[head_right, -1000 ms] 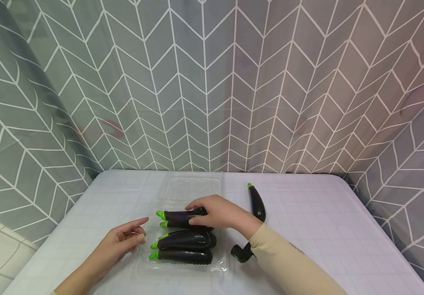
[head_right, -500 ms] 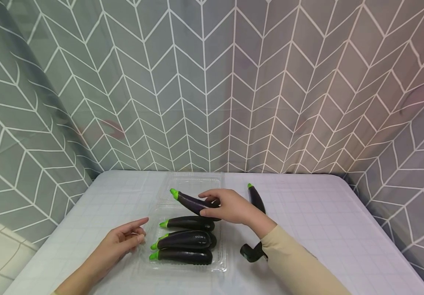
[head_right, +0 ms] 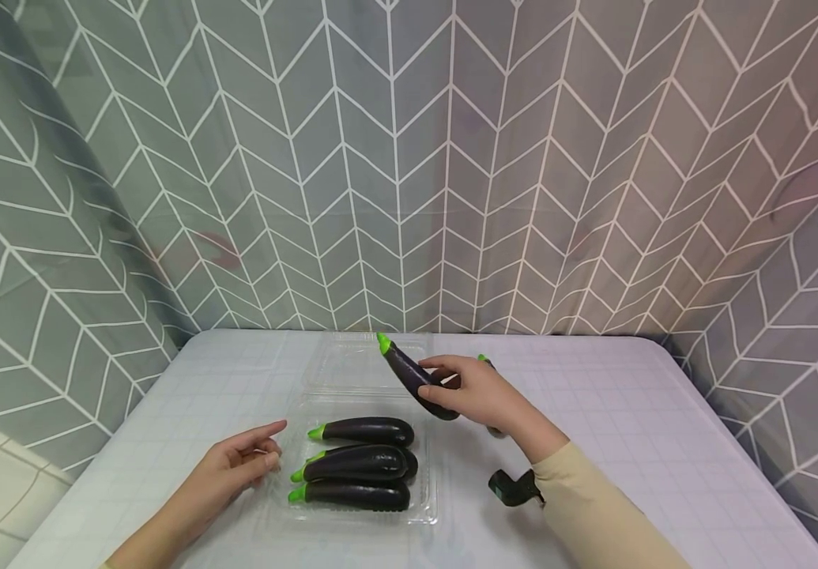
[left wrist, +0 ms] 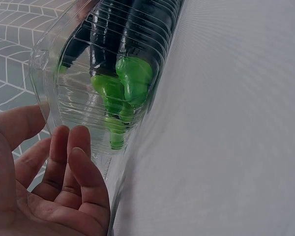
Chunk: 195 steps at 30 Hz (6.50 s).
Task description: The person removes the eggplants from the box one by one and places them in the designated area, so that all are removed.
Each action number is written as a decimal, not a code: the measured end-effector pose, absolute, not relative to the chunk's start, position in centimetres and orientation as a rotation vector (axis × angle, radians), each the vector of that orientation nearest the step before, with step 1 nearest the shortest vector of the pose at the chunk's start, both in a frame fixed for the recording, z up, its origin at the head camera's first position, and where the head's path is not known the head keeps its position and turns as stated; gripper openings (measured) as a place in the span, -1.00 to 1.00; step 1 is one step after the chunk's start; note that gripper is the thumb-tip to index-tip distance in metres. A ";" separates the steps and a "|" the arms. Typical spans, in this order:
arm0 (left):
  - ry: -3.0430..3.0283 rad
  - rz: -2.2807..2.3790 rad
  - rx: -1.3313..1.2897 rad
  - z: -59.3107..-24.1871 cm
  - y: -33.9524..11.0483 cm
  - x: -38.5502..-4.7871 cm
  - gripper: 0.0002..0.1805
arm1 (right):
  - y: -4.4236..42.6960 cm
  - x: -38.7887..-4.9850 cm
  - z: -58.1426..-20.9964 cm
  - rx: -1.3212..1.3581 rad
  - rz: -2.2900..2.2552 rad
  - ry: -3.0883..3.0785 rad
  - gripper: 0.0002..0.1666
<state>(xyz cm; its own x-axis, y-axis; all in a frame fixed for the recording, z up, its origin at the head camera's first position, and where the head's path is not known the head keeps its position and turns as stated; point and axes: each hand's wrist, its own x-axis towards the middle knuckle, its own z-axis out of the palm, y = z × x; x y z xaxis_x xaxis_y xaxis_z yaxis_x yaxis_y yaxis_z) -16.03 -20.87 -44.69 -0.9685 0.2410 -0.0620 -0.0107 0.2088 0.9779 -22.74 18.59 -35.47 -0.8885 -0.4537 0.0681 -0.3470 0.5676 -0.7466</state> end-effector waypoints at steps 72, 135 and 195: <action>2.268 1.832 0.189 -44.5 -20.8 -16.0 -0.39 | 32.2 -21.2 -38.1 -0.047 -1.152 2.897 -0.10; 2.261 1.843 0.171 -44.4 -20.8 -16.0 -0.38 | 34.6 -22.7 -41.9 0.171 -1.059 2.885 -0.05; 2.282 1.824 0.162 -44.5 -20.8 -16.0 -0.37 | 34.9 -22.6 -41.7 0.197 -1.066 2.858 0.02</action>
